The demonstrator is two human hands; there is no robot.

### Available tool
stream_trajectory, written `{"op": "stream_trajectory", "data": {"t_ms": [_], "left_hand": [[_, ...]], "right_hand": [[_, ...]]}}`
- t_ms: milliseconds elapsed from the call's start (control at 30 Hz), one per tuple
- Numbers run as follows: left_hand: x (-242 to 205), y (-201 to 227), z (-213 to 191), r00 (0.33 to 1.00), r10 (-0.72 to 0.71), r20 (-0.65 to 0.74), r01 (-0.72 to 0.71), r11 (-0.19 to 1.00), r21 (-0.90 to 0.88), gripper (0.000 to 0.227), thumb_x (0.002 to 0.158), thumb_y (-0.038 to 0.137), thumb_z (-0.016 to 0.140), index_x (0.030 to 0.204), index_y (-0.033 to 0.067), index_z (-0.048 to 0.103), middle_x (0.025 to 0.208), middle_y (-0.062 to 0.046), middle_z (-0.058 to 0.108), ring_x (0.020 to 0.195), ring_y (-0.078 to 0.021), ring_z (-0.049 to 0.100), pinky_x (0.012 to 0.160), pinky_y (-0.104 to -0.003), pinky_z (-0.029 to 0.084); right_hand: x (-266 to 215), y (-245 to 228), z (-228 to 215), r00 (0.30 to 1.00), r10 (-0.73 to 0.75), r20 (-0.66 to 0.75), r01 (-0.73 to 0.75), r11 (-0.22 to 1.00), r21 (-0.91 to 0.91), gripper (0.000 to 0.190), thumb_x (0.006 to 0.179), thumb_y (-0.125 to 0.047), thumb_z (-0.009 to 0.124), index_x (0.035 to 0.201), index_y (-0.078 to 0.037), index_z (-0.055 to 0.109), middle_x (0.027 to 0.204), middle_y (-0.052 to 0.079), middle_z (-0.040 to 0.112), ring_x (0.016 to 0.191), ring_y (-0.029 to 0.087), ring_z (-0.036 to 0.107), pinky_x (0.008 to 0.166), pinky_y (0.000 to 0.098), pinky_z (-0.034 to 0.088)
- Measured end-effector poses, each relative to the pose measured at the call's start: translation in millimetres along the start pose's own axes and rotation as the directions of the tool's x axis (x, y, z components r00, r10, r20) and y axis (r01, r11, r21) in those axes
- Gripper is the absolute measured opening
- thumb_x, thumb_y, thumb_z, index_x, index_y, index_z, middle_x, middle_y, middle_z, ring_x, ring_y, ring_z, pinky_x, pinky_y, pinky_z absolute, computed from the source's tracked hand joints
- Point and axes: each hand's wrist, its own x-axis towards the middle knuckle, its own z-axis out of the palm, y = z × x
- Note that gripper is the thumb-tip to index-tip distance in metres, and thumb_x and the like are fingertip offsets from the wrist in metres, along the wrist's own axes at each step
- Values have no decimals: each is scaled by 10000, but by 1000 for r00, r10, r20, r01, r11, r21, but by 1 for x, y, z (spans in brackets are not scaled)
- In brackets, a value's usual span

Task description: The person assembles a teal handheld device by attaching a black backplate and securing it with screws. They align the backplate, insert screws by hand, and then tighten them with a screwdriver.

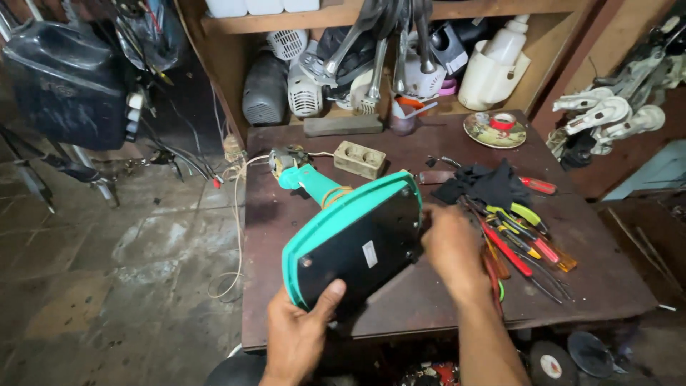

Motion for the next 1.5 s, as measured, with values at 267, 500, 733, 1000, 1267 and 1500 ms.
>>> {"op": "stream_trajectory", "data": {"t_ms": [267,500,733,1000,1267,1500], "left_hand": [[0,35,-6,975,104,-195,-138,975,-174,387,812,192,712,1142,-9,731,1105,-82,763,1002,-150,670,933,-303,547],[8,48,-7,961,59,-271,-157,922,-354,476,849,200,627,1263,-33,641,1222,-117,696,1084,-198,634,962,-349,543],[7,59,-3,944,21,-329,-149,917,-370,500,845,245,620,1240,-61,639,1172,-126,697,1055,-212,638,943,-361,551],[3,66,4,942,5,-335,-151,898,-413,564,823,247,607,1295,-61,595,1227,-159,685,1108,-255,647,975,-391,549],[4,68,9,936,32,-350,-185,892,-413,567,833,319,601,1266,-47,626,1168,-131,696,1050,-223,643,929,-387,565],[11,109,13,935,-90,-344,-81,887,-454,555,790,368,626,1193,-12,670,1097,-100,728,981,-181,660,896,-348,575]], "right_hand": [[8,6,18,998,-33,56,35,999,-36,238,878,96,412,988,29,612,986,270,636,898,532,637,734,628,504],[-41,-21,-36,980,199,-23,-99,582,807,121,827,-98,764,934,-48,793,771,27,749,681,77,622,629,229,498],[-75,-51,-44,930,-107,-352,367,334,868,120,837,-11,739,952,20,736,977,122,723,915,169,696,841,224,577],[-76,-63,-47,877,-68,-476,452,458,766,178,881,-77,699,1022,29,725,1036,135,753,956,179,730,846,245,637],[-62,-64,-23,891,269,-365,308,231,923,94,901,18,638,989,50,629,908,189,735,656,181,695,582,260,637],[-61,-56,-6,945,190,266,-230,-192,954,347,834,29,668,1170,113,663,917,213,689,704,227,613,631,338,556]]}}
